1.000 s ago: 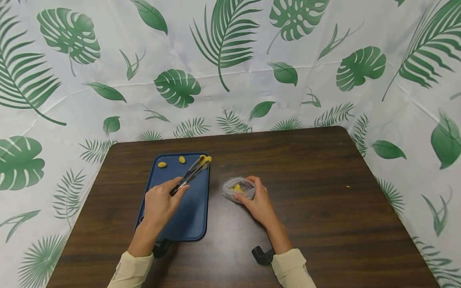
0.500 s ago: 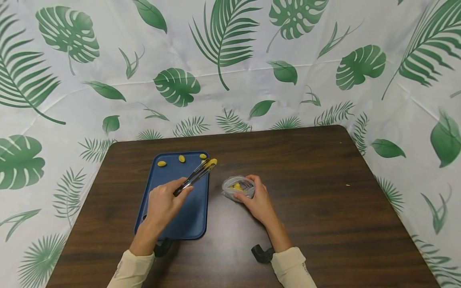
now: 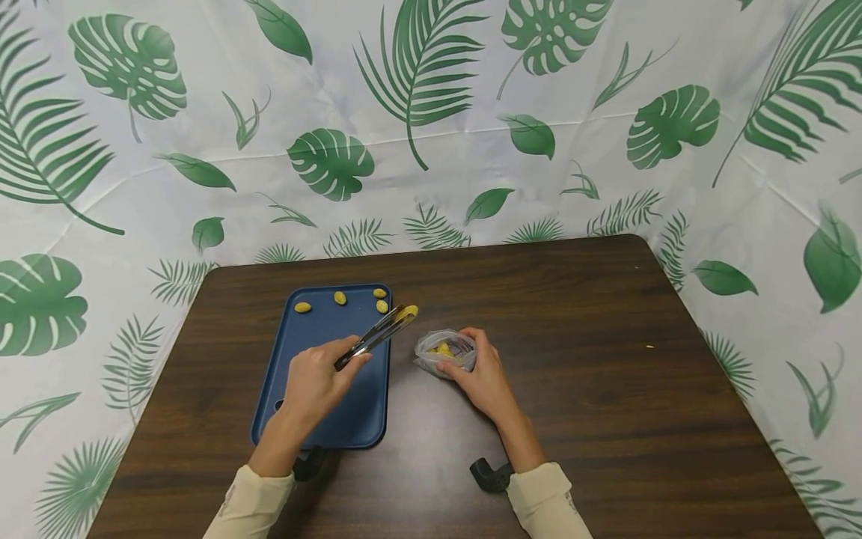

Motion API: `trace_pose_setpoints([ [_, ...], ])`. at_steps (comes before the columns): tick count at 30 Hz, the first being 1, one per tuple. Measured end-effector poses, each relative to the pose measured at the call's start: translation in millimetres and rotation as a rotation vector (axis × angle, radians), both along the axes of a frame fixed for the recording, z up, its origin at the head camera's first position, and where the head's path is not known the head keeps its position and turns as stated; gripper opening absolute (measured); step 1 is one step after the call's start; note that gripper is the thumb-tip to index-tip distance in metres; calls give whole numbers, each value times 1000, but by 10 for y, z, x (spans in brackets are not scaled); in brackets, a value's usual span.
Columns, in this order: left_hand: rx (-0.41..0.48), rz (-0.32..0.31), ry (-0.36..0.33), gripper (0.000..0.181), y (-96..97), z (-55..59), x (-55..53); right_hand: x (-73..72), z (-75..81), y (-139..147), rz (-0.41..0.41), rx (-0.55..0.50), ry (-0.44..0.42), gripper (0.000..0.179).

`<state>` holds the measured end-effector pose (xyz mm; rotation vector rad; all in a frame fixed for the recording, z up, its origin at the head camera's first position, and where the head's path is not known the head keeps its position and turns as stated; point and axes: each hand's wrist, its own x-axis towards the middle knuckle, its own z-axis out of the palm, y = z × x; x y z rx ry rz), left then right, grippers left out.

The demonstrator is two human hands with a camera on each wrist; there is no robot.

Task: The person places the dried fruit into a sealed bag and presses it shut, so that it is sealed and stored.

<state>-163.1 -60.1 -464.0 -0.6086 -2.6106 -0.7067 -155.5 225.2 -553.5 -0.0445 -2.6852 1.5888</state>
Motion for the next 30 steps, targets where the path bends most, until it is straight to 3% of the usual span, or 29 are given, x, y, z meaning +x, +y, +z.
trace_pose_setpoints([
  [22,-64,-34,-101,32,121,-34,37,1,-10,10,2,-5,18,73],
  [30,-75,-51,-99,29,167,-63,52,4,-12,7,10,-5,10,74],
])
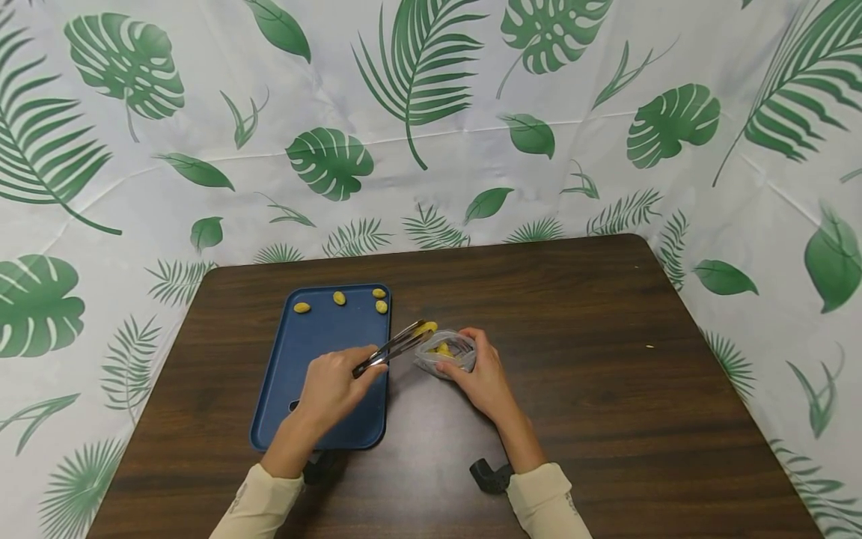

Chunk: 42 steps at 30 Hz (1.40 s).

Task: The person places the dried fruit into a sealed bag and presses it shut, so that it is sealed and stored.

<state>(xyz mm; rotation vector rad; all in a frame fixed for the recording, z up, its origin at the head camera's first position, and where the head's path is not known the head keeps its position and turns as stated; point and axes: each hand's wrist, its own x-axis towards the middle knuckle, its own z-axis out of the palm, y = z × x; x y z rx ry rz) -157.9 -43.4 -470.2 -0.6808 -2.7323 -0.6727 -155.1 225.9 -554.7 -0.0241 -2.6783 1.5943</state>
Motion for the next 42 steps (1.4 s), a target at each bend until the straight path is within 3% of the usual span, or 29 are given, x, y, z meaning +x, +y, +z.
trace_pose_setpoints([
  [8,-8,-12,17,30,33,-33,9,-3,-36,0,14,1,11,74],
  [19,-26,-22,-28,37,79,-33,11,9,-10,-16,6,-21,-18,76],
  [25,16,9,-58,41,57,-16,-17,1,0,-18,7,-13,3,74],
  [34,37,70,-30,36,-56,-6,-56,5,32,-14,-3,-4,17,72],
  [42,36,126,-76,37,-125,18,-79,2,24,-24,-10,14,24,71],
])
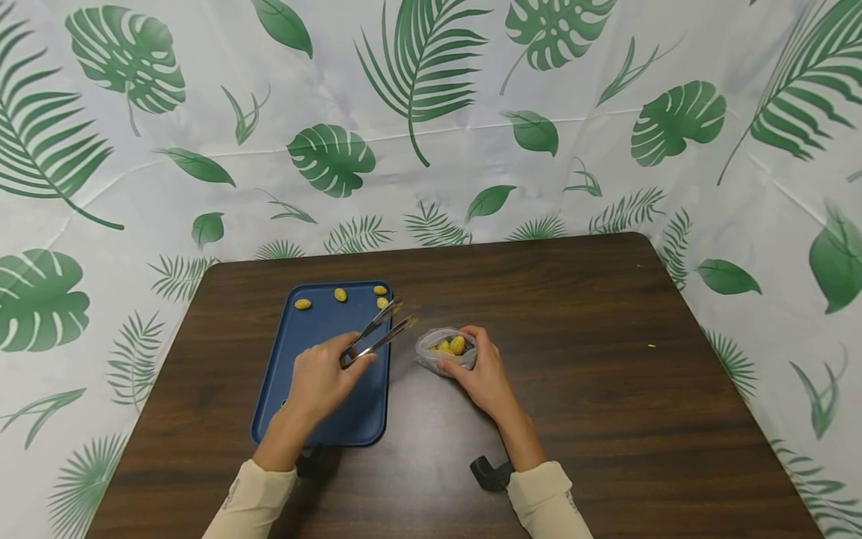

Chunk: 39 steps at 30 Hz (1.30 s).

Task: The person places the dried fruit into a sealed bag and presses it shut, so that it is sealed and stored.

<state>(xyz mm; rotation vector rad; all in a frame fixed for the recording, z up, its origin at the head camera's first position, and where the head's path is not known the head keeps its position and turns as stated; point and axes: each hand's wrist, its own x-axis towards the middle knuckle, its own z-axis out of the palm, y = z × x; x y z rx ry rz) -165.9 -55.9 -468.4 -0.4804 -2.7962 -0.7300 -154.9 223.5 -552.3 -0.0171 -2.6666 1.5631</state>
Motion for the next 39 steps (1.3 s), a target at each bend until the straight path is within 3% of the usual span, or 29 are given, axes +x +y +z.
trace_pose_setpoints([
  [13,12,42,36,37,-74,-32,-45,6,7,1,4,-7,-3,73],
  [24,-4,99,24,32,-117,-37,-97,2,-8,6,-2,-3,0,73],
  [39,-43,164,-62,30,-143,-72,-192,-9,-28,17,6,7,-19,74],
])
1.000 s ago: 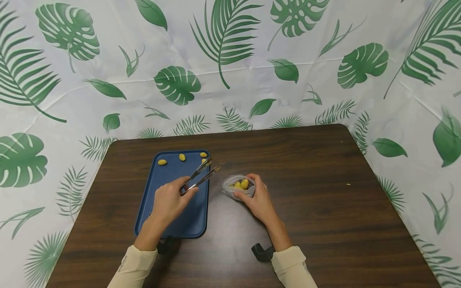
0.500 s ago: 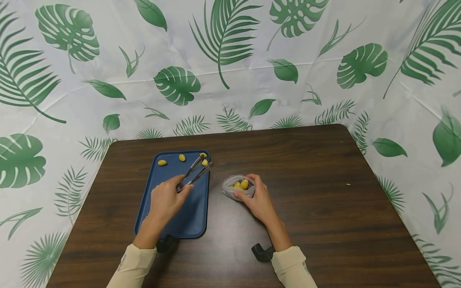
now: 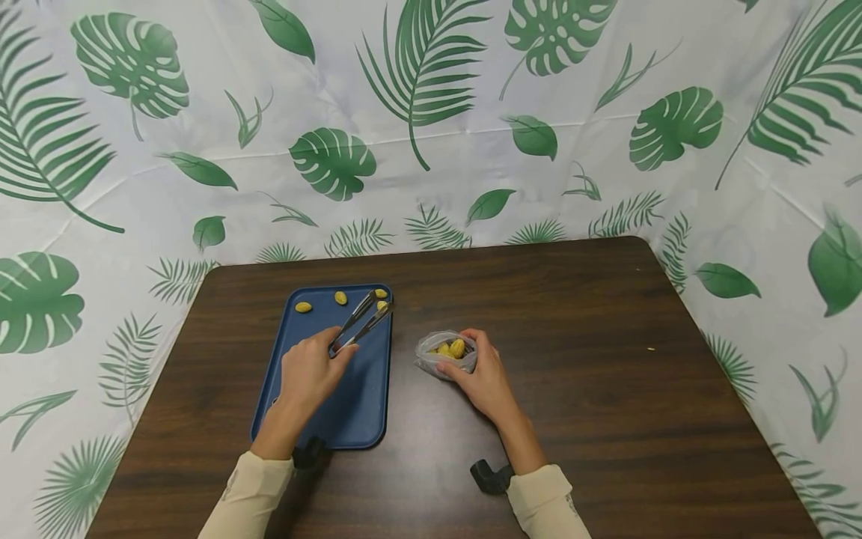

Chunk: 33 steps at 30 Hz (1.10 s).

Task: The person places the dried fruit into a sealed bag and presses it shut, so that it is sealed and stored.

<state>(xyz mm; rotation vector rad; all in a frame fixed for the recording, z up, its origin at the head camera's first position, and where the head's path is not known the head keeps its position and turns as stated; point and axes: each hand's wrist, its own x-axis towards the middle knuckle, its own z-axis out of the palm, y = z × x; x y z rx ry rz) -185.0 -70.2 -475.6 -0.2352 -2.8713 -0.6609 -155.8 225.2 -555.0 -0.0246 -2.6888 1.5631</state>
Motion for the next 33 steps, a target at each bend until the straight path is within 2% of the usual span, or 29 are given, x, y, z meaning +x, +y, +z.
trace_pose_setpoints([
  [16,-27,46,-62,36,19,-60,-124,5,-5,-4,-2,-6,2,74],
  [33,-40,53,-120,36,70,-97,-227,3,7,-2,-1,-11,-5,74],
])
